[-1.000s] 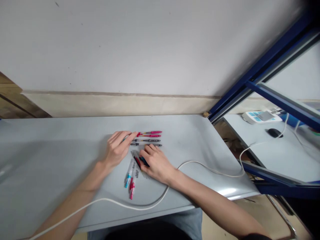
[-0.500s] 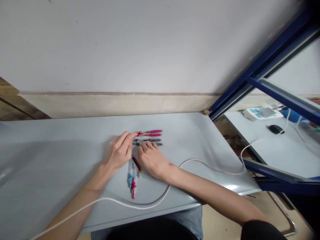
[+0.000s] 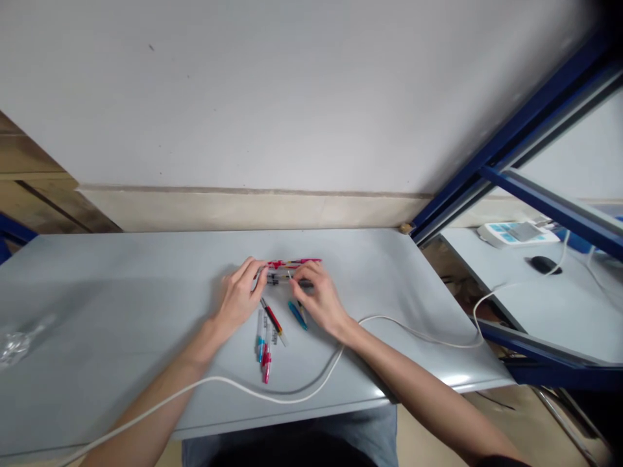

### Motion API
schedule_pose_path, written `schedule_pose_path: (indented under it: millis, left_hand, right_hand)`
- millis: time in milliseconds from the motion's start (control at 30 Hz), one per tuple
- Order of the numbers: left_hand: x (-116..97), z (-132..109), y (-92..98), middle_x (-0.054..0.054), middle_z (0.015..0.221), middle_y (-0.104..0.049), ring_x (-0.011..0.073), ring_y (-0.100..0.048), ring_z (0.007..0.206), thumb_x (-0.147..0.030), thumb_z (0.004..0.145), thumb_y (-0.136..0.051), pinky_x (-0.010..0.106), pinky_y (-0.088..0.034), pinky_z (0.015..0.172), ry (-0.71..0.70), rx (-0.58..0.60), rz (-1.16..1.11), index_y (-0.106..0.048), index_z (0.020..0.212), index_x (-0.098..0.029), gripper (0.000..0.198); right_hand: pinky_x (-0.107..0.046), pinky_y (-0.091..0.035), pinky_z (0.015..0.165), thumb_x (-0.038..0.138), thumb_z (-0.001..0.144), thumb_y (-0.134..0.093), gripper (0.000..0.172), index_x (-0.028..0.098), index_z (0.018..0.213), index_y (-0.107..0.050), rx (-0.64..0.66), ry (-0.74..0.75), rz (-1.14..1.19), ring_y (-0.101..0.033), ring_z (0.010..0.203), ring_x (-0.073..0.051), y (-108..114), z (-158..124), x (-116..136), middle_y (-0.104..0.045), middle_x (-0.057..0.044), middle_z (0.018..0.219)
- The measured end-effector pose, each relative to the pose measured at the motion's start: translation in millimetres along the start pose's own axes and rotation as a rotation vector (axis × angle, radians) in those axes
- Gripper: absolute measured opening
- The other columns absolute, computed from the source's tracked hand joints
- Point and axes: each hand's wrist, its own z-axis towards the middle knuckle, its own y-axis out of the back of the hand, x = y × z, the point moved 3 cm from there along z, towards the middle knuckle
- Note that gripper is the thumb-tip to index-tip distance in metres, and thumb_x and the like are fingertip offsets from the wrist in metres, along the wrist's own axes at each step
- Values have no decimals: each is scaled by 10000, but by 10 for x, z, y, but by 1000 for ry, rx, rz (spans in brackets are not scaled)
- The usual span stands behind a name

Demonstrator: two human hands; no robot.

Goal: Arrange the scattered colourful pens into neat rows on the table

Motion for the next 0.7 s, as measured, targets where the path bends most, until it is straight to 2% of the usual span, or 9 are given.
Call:
schedule_pose_path:
  millis: [100,167,267,333,467,700]
  left_hand:
    - [-31,-13,-8,27,920,-676,142,-641,775,-317,1050,-435,248,-447,702,-31,64,-14,-604,1012,-205,206]
    - [-48,-18,-14,2,840,-682,130,-632,699,-323,1050,-437,241,-431,659,-47,130,-13,-604,996,-209,209]
    - [-59,-23,-32,-32,712,-662,113,-586,572,-322,1042,-450,236,-398,595,-56,207,1,-623,995,-213,210]
    - [-58,-32,-51,-34,720,-675,109,-583,559,-311,1034,-466,234,-395,588,-69,228,-12,-632,1014,-215,193]
    - [-34,-54,-95,-16,799,-693,122,-622,645,-304,1033,-482,235,-439,646,-98,210,-91,-634,1022,-218,175]
    - [-27,-36,-100,47,919,-665,164,-642,832,-242,1034,-482,283,-495,770,-208,174,-222,-648,992,-192,178]
  right_hand:
    - [-291,-436,701,310,964,-577,205,183,808,-619,-84,-169,236,-529,734,-162,75,33,-124,-596,-15,804]
    - [-266,-412,625,376,961,-584,251,177,815,-624,-134,-276,395,-501,645,-136,120,49,-185,-574,8,728]
    - [-238,-366,519,442,924,-631,296,179,789,-605,-204,-344,570,-447,511,-105,164,68,-225,-516,50,585]
    - [-232,-365,474,460,898,-660,303,184,791,-594,-218,-360,666,-458,459,-103,155,78,-243,-521,58,535]
    - [-239,-443,467,468,857,-699,303,198,835,-564,-225,-404,817,-598,507,-145,73,79,-303,-644,13,597]
    - [-221,-475,486,465,843,-725,310,190,865,-583,-190,-423,889,-646,576,-145,-16,53,-276,-674,0,660]
